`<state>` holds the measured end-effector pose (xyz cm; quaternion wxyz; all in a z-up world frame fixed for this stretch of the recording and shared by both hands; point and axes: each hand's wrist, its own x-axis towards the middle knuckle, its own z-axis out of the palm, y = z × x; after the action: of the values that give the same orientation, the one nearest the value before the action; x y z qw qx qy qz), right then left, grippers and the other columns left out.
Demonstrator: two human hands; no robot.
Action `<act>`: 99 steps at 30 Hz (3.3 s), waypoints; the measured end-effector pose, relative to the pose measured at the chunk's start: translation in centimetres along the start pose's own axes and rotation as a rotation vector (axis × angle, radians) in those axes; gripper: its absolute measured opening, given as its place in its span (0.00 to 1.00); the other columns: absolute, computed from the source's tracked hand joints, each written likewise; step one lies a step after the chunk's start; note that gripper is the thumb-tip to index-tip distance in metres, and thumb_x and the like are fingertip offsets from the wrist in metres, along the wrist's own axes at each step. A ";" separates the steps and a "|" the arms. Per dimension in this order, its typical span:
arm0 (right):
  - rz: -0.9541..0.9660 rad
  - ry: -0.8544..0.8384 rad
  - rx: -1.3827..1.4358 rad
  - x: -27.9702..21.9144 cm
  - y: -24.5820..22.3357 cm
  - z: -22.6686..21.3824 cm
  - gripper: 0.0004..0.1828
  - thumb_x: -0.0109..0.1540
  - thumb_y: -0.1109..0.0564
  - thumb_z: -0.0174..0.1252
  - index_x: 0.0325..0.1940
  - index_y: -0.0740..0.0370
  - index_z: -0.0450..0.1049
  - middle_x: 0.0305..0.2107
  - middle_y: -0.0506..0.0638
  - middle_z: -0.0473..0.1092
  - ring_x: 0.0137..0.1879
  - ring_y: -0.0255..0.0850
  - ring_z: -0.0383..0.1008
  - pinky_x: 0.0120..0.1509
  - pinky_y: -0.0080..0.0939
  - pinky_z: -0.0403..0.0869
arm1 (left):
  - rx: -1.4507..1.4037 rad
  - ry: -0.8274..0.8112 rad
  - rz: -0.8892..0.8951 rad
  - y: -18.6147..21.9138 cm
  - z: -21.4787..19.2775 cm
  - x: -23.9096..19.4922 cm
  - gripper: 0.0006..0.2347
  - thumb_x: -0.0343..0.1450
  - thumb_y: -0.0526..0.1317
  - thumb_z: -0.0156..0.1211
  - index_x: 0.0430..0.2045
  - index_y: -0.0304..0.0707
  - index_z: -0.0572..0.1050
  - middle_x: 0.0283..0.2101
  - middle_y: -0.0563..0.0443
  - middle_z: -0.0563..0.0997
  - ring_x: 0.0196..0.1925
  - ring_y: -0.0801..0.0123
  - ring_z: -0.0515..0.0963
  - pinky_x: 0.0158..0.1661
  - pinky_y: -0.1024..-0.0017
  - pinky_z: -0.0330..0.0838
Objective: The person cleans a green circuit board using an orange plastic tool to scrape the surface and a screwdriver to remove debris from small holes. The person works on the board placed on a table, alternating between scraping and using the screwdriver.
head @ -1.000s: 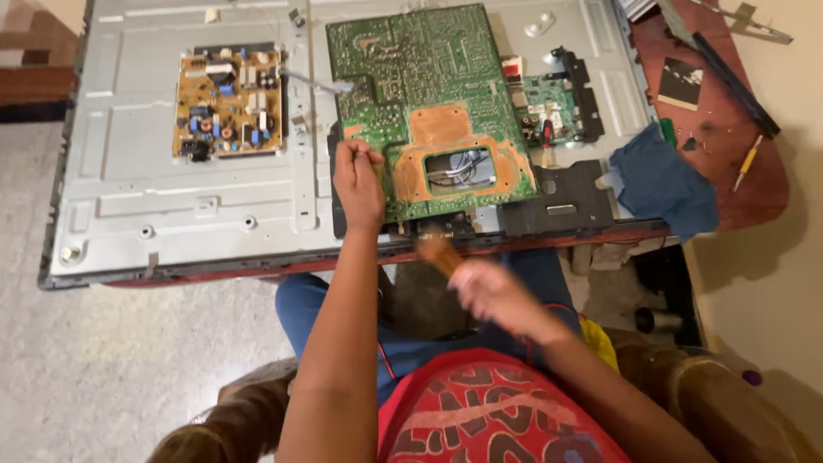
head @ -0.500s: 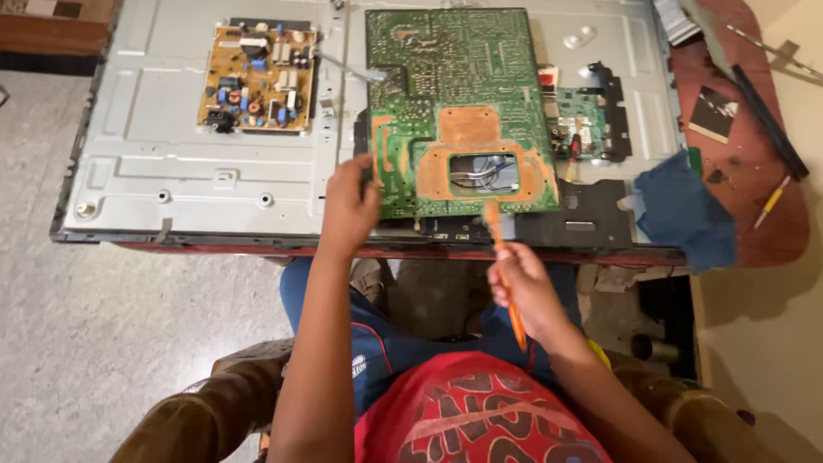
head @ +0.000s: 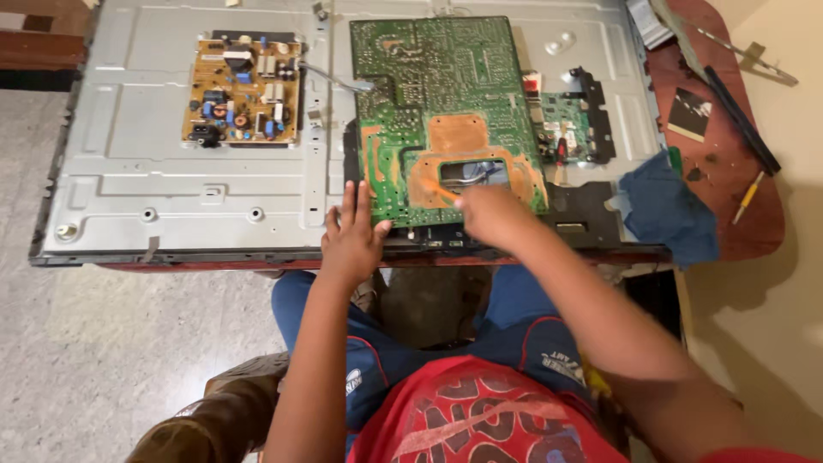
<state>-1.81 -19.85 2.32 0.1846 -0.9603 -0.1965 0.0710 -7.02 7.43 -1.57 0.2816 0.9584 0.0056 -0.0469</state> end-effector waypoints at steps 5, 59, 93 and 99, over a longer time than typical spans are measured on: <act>0.207 -0.090 -0.282 4.4 0.7 -3.4 0.12 0.61 0.53 0.58 0.45 0.58 0.79 0.37 0.63 0.77 0.44 0.60 0.79 0.48 0.61 0.76 | -0.005 0.000 -0.002 -0.2 -0.1 -0.2 0.32 0.74 0.57 0.48 0.74 0.58 0.45 0.79 0.53 0.44 0.73 0.29 0.51 0.64 0.36 0.52; 0.312 -0.043 0.010 -11.3 14.2 -3.1 0.12 0.67 0.53 0.49 0.35 0.62 0.71 0.27 0.63 0.71 0.37 0.63 0.73 0.43 0.57 0.71 | 0.048 0.833 0.278 -0.1 4.3 -1.6 0.20 0.79 0.49 0.44 0.62 0.39 0.73 0.65 0.41 0.73 0.61 0.48 0.73 0.58 0.52 0.63; 0.540 -0.157 0.589 -8.7 15.3 -2.5 0.15 0.70 0.53 0.46 0.33 0.62 0.68 0.18 0.45 0.60 0.22 0.33 0.53 0.25 0.39 0.55 | 0.067 0.939 0.264 -0.2 5.7 -1.0 0.22 0.81 0.50 0.37 0.60 0.38 0.75 0.62 0.43 0.74 0.61 0.52 0.75 0.59 0.56 0.61; 0.647 -0.166 0.693 -8.2 12.8 -3.3 0.17 0.71 0.48 0.46 0.34 0.60 0.66 0.16 0.45 0.58 0.17 0.31 0.50 0.20 0.38 0.50 | 0.052 0.887 0.251 -0.7 6.0 -0.9 0.22 0.80 0.49 0.39 0.61 0.38 0.75 0.63 0.42 0.74 0.62 0.52 0.74 0.60 0.55 0.61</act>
<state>-4.16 -35.15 1.00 0.4460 -0.8452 0.1336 0.2625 -8.50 4.75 -6.87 0.2315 0.8858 0.0081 0.4021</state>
